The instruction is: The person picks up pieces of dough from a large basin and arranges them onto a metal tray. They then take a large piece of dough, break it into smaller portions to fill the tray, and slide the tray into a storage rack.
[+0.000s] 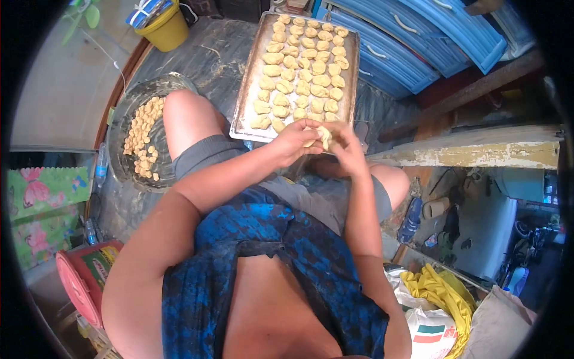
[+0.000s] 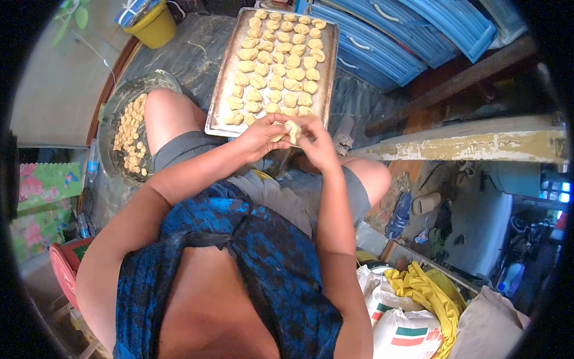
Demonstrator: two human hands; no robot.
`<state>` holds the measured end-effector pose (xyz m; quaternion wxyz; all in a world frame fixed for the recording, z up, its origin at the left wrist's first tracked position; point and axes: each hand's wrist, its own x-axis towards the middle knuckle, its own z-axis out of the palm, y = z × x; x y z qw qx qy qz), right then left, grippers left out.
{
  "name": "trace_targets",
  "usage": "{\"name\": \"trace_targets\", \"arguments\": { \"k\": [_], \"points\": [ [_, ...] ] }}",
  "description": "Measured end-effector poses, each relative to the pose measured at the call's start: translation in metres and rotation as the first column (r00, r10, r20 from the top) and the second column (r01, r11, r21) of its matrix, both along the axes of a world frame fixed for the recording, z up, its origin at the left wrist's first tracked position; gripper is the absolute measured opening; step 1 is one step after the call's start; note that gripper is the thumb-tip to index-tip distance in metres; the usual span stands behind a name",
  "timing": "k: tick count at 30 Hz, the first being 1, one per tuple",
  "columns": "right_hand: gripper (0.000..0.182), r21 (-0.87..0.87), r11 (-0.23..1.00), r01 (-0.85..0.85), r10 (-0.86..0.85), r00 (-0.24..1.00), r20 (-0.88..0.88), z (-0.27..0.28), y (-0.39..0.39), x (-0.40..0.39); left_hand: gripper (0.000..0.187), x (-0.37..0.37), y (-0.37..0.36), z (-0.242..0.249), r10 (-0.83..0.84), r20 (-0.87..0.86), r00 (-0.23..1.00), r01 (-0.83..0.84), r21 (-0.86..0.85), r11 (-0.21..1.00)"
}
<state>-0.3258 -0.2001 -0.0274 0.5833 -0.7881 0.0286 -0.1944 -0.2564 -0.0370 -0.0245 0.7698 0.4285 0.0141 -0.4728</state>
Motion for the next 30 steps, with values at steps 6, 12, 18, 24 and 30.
{"name": "trace_targets", "arguments": {
  "k": [6, 12, 18, 24, 30],
  "points": [
    [0.017, 0.169, 0.982, 0.082, -0.056, 0.987, -0.152, -0.027, -0.009, -0.013, 0.021, -0.001, -0.008, -0.008, -0.060, 0.051, 0.997, 0.056, 0.088, 0.995],
    [0.016, -0.548, 0.827, 0.121, -0.151, 0.988, -0.009, -0.036, 0.000, -0.006, 0.020, 0.009, 0.013, 0.007, 0.031, 0.120, 0.992, -0.041, 0.077, 0.996],
    [0.021, -0.595, 0.769, 0.234, -0.243, 0.968, 0.065, -0.029, 0.005, -0.006, 0.018, 0.053, 0.087, 0.038, 0.363, 0.337, 0.869, -0.388, 0.010, 0.921],
    [0.021, 0.102, 0.990, 0.096, -0.091, 0.994, -0.061, 0.046, 0.026, -0.018, 0.032, 0.133, 0.255, 0.029, 0.170, 0.964, 0.205, -0.965, 0.171, 0.197],
    [0.044, 0.225, 0.582, -0.782, 0.522, 0.571, 0.634, 0.196, 0.093, -0.045, 0.035, 0.107, 0.242, 0.051, -0.431, 0.881, 0.196, -0.978, 0.205, -0.028]
  ]
}}
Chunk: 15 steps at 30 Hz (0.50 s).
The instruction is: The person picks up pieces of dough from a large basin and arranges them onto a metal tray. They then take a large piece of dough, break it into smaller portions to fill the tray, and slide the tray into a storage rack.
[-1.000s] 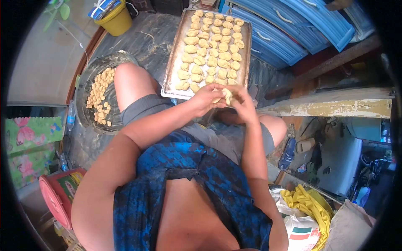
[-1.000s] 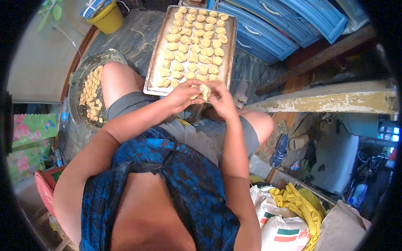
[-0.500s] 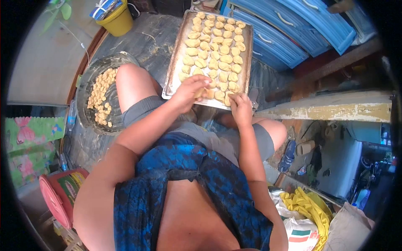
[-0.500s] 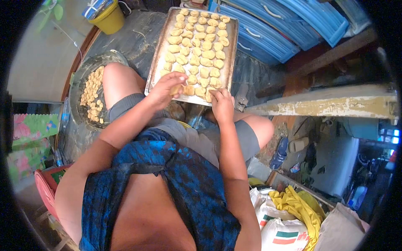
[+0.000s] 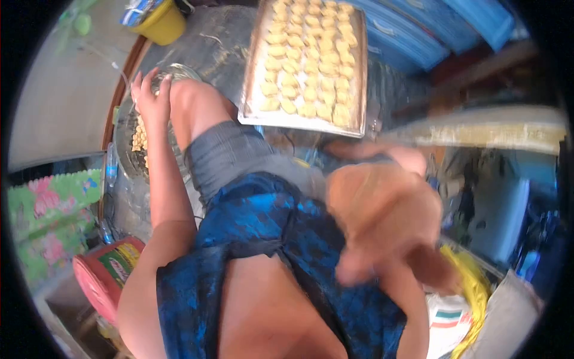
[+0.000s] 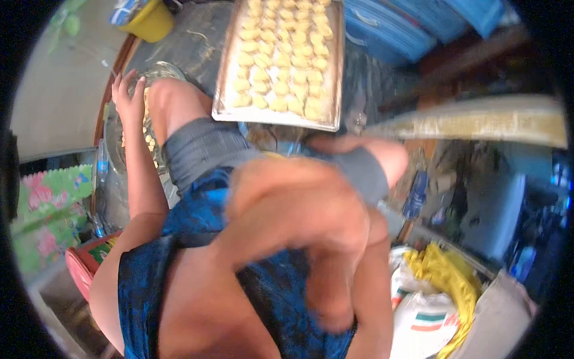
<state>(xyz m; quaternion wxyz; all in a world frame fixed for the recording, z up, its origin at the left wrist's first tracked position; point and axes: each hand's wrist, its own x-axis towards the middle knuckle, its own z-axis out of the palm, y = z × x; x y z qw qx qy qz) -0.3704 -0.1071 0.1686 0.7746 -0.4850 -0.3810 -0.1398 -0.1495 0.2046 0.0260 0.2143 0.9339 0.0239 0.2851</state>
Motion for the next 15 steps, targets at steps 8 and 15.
{"name": "trace_targets", "arguments": {
  "k": [8, 15],
  "points": [
    [0.018, -0.197, 0.854, 0.481, -0.474, 0.877, 0.085, 0.021, 0.021, -0.077, 0.030, -0.047, -0.124, -0.009, -0.664, 0.004, 0.748, 0.664, 0.009, 0.748],
    [0.014, -0.377, 0.761, 0.528, -0.509, 0.846, 0.157, 0.016, -0.010, -0.132, 0.030, -0.079, -0.181, -0.027, -0.858, -0.165, 0.487, 0.871, 0.160, 0.464]
  ]
}}
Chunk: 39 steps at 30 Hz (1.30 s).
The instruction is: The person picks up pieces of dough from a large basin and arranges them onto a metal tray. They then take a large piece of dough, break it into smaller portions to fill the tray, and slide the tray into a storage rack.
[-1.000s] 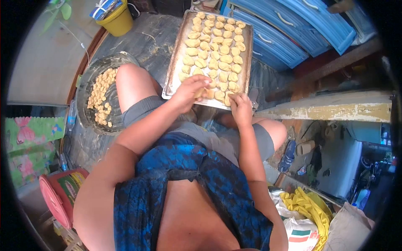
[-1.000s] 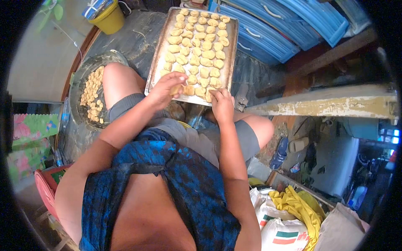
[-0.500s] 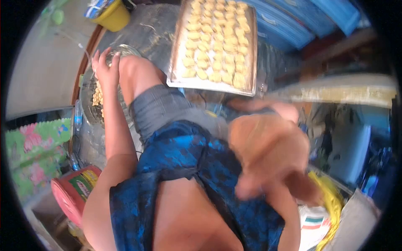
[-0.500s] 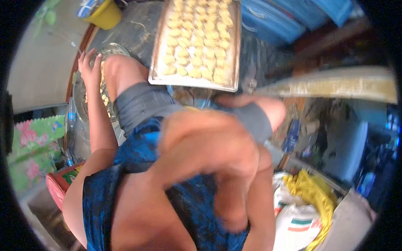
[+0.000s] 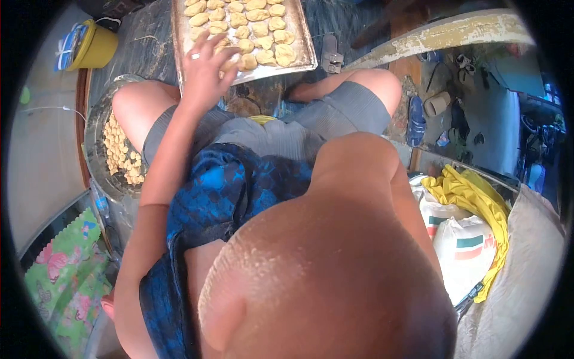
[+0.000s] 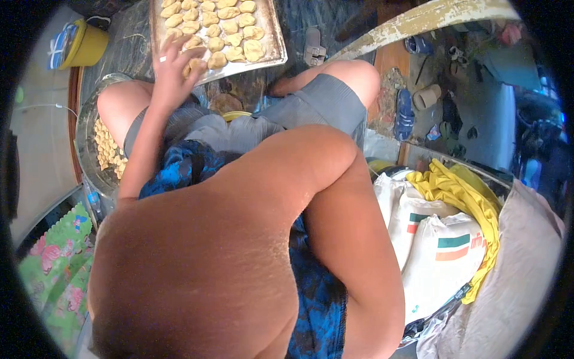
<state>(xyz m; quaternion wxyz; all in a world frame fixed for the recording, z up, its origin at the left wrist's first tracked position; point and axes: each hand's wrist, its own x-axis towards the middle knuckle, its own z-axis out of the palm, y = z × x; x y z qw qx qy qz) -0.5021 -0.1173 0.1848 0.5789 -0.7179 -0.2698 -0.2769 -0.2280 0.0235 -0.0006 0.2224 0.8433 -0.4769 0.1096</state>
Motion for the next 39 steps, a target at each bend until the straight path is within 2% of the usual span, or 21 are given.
{"name": "trace_targets", "arguments": {
  "k": [1, 2, 5, 6, 9, 10, 11, 13, 15, 18, 22, 25, 26, 27, 28, 29, 31, 34, 35, 37, 39],
  "points": [
    [0.013, -0.029, 1.000, 0.004, -0.004, 1.000, 0.000, -0.001, -0.002, -0.002, 0.030, -0.005, -0.008, -0.003, -0.003, 0.001, 1.000, 0.003, 0.002, 1.000],
    [0.013, -0.061, 0.998, 0.004, -0.003, 1.000, 0.006, -0.048, 0.057, 0.132, 0.032, -0.009, -0.017, -0.005, -0.068, -0.010, 0.998, 0.069, 0.088, 0.994],
    [0.011, -0.175, 0.984, -0.028, 0.042, 0.996, 0.075, -0.022, 0.004, 0.047, 0.039, -0.013, -0.042, -0.021, -0.176, 0.023, 0.984, 0.167, 0.217, 0.962],
    [0.011, -0.212, 0.976, -0.043, 0.065, 0.993, 0.098, -0.025, -0.009, 0.058, 0.043, -0.014, -0.049, -0.021, -0.172, 0.038, 0.984, 0.153, 0.298, 0.942],
    [0.010, -0.317, 0.946, -0.068, 0.123, 0.980, 0.157, -0.036, -0.018, 0.115, 0.051, -0.014, -0.054, -0.046, -0.138, 0.098, 0.986, 0.109, 0.256, 0.960],
    [0.015, -0.368, 0.926, 0.080, -0.168, 0.963, -0.212, -0.059, -0.021, 0.119, 0.050, -0.014, -0.053, -0.048, -0.163, 0.127, 0.979, 0.119, 0.295, 0.948],
    [0.012, -0.429, 0.866, 0.258, -0.376, 0.901, -0.217, -0.092, -0.031, 0.132, 0.050, -0.014, -0.051, -0.047, -0.187, 0.156, 0.970, 0.127, 0.334, 0.934],
    [0.016, -0.506, 0.757, 0.413, -0.614, 0.715, -0.334, -0.149, -0.054, 0.149, 0.047, -0.014, -0.049, -0.053, -0.172, 0.071, 0.983, 0.144, 0.299, 0.943],
    [0.019, -0.620, 0.654, 0.433, -0.696, 0.666, -0.269, -0.192, -0.070, 0.158, 0.047, -0.010, -0.048, -0.062, -0.172, 0.120, 0.978, 0.121, 0.349, 0.929],
    [0.022, -0.707, 0.585, 0.396, -0.715, 0.663, -0.220, -0.220, -0.073, 0.168, 0.046, -0.009, -0.047, -0.065, -0.169, 0.101, 0.980, 0.124, 0.348, 0.929],
    [0.026, -0.672, 0.635, 0.380, -0.663, 0.714, -0.223, -0.242, -0.082, 0.175, 0.050, -0.003, -0.042, -0.061, -0.215, 0.015, 0.977, 0.199, 0.313, 0.929],
    [0.028, -0.647, 0.681, 0.343, -0.616, 0.746, -0.253, -0.224, -0.085, 0.183, 0.059, 0.002, -0.041, -0.044, -0.117, -0.107, 0.987, 0.139, 0.230, 0.963],
    [0.029, -0.646, 0.643, 0.412, -0.668, 0.714, -0.210, -0.217, -0.083, 0.188, 0.059, 0.010, -0.043, -0.042, -0.115, -0.096, 0.989, 0.134, 0.223, 0.966],
    [0.030, -0.640, 0.602, 0.478, -0.719, 0.674, -0.172, -0.212, -0.080, 0.191, 0.061, 0.017, -0.044, -0.040, -0.011, -0.056, 0.998, 0.023, 0.228, 0.973],
    [0.039, -0.657, 0.609, 0.443, -0.712, 0.671, -0.207, -0.210, -0.080, 0.202, 0.063, 0.025, -0.045, -0.039, 0.089, -0.018, 0.996, -0.083, 0.230, 0.970],
    [0.039, -0.658, 0.603, 0.451, -0.719, 0.664, -0.204, -0.209, -0.078, 0.215, 0.063, 0.036, -0.047, -0.039, 0.079, -0.016, 0.997, -0.073, 0.228, 0.971],
    [0.055, -0.768, 0.498, 0.403, -0.764, 0.623, -0.168, -0.213, -0.071, 0.246, 0.065, 0.062, -0.052, -0.040, 0.238, -0.045, 0.970, -0.223, 0.223, 0.949],
    [0.066, -0.858, 0.344, 0.381, -0.781, 0.624, -0.036, -0.228, -0.068, 0.288, 0.066, 0.095, -0.054, -0.049, 0.251, 0.003, 0.968, -0.244, 0.245, 0.938],
    [0.066, -0.857, 0.337, 0.390, -0.787, 0.616, -0.029, -0.230, -0.068, 0.297, 0.066, 0.104, -0.053, -0.053, 0.263, 0.027, 0.964, -0.261, 0.269, 0.927],
    [0.069, -0.934, 0.330, 0.138, -0.767, 0.616, -0.179, -0.234, -0.069, 0.306, 0.065, 0.111, -0.052, -0.053, 0.292, -0.043, 0.955, -0.265, 0.314, 0.912],
    [0.069, -0.932, 0.321, 0.167, -0.776, 0.611, -0.157, -0.254, -0.070, 0.309, 0.064, 0.110, -0.047, -0.055, 0.311, -0.070, 0.948, -0.277, 0.305, 0.911]
  ]
}}
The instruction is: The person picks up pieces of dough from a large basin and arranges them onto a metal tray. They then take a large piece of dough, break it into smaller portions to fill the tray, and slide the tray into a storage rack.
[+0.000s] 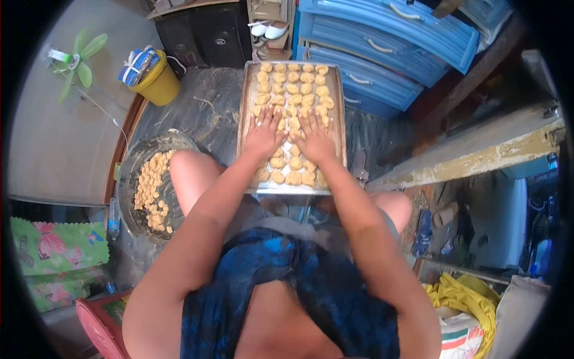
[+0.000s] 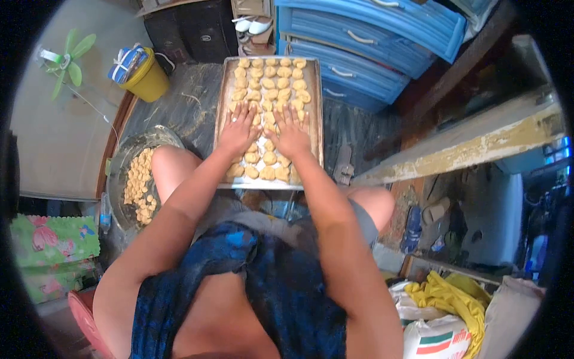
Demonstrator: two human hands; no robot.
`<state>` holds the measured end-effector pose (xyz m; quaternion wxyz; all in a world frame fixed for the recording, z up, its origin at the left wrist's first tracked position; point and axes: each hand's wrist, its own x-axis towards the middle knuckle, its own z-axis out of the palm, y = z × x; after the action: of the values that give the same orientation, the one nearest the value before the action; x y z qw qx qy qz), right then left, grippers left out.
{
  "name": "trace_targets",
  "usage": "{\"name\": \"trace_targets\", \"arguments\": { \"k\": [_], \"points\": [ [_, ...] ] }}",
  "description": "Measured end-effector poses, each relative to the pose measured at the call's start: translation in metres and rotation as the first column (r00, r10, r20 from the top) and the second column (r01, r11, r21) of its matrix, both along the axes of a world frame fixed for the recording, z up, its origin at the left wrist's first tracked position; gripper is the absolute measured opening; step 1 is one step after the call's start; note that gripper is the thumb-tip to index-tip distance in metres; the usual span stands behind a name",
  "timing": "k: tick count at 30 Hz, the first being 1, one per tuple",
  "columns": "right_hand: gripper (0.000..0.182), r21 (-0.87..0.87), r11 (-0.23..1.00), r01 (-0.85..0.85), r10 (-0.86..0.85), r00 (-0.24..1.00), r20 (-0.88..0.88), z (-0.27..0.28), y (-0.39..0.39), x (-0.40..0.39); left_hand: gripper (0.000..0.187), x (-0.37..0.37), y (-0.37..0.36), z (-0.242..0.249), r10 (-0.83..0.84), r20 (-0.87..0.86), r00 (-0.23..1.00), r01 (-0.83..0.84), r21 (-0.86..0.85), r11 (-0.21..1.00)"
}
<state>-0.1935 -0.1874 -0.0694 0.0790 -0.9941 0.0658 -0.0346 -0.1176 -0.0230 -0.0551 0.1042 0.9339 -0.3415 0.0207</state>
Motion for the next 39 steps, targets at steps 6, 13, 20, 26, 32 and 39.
{"name": "trace_targets", "arguments": {
  "k": [6, 13, 20, 26, 32, 39],
  "points": [
    [0.066, 0.157, 0.988, 0.000, -0.003, 1.000, 0.020, 0.021, -0.009, 0.001, 0.068, 0.012, -0.003, 0.006, -0.048, -0.068, 0.997, 0.045, -0.046, 0.998],
    [0.068, 0.137, 0.980, 0.142, -0.160, 0.979, 0.129, 0.032, -0.031, 0.061, 0.065, 0.060, -0.028, 0.014, 0.110, 0.093, 0.990, -0.105, -0.064, 0.992],
    [0.072, 0.104, 0.976, 0.190, -0.202, 0.972, 0.121, 0.003, -0.040, 0.060, 0.064, 0.076, -0.013, -0.001, 0.068, -0.046, 0.997, -0.076, -0.176, 0.981],
    [0.075, 0.497, 0.767, 0.406, -0.545, 0.821, 0.171, 0.000, -0.125, 0.045, 0.060, 0.126, 0.035, -0.032, 0.074, -0.759, 0.647, -0.754, -0.624, 0.205],
    [0.074, 0.875, 0.254, 0.413, -0.506, 0.828, -0.244, -0.020, -0.114, 0.048, 0.052, 0.125, 0.039, -0.040, -0.078, -0.812, 0.579, -0.668, -0.526, 0.526],
    [0.067, 0.839, 0.339, 0.424, -0.526, 0.826, -0.205, -0.022, -0.103, 0.047, 0.058, 0.136, 0.047, -0.059, -0.065, -0.794, 0.605, -0.606, -0.511, 0.610]
  ]
}}
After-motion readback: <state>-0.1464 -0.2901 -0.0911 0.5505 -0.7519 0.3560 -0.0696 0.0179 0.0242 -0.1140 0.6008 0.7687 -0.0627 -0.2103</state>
